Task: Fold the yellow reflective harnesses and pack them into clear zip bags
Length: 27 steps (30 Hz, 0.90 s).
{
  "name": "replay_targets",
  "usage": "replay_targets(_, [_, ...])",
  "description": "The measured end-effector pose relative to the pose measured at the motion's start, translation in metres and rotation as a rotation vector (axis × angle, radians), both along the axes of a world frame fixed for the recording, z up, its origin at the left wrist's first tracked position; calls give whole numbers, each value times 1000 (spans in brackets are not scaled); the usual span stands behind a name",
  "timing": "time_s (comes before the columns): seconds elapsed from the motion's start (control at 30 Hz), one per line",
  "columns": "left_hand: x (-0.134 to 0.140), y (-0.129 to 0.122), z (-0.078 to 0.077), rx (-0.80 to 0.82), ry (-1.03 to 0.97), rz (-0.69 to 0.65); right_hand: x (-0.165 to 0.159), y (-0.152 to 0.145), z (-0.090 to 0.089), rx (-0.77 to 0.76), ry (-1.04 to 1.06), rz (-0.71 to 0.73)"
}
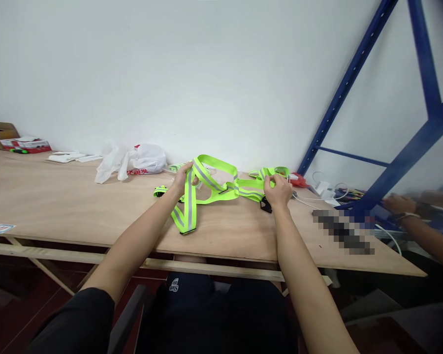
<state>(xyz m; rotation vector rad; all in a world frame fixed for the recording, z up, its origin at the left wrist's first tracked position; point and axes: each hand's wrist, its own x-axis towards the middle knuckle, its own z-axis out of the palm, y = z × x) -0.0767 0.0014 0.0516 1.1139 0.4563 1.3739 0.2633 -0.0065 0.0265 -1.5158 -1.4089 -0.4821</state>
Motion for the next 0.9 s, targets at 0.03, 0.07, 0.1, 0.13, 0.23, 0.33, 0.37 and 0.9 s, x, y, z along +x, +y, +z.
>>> replay_targets(0.03, [0, 0, -1, -5, 18, -17, 2, 1, 0, 14, -36, -20])
replay_targets(0.07, [0, 1, -1, -12, 36, -32, 4, 1, -1, 7, -51, -30])
replay_targets(0.1, [0, 1, -2, -20, 53, -45, 5, 3, -1, -29, -44, -33])
replay_targets(0.13, [0, 2, -3, -29, 70, -55, 7, 4, -2, -86, -23, -29])
replay_targets(0.23, [2, 3, -6, -52, 121, -75, 10, 7, -4, -267, 65, 1])
replay_targets(0.33, [7, 2, -9, -48, 175, -96, 9, 7, -4, -299, 118, 46])
replay_targets(0.37, [8, 2, -9, -41, 191, -102, 7, 7, -4, -291, 133, 73])
replay_targets(0.9, [11, 2, -16, 78, 305, -74, -54, 10, -33, -667, 307, 963])
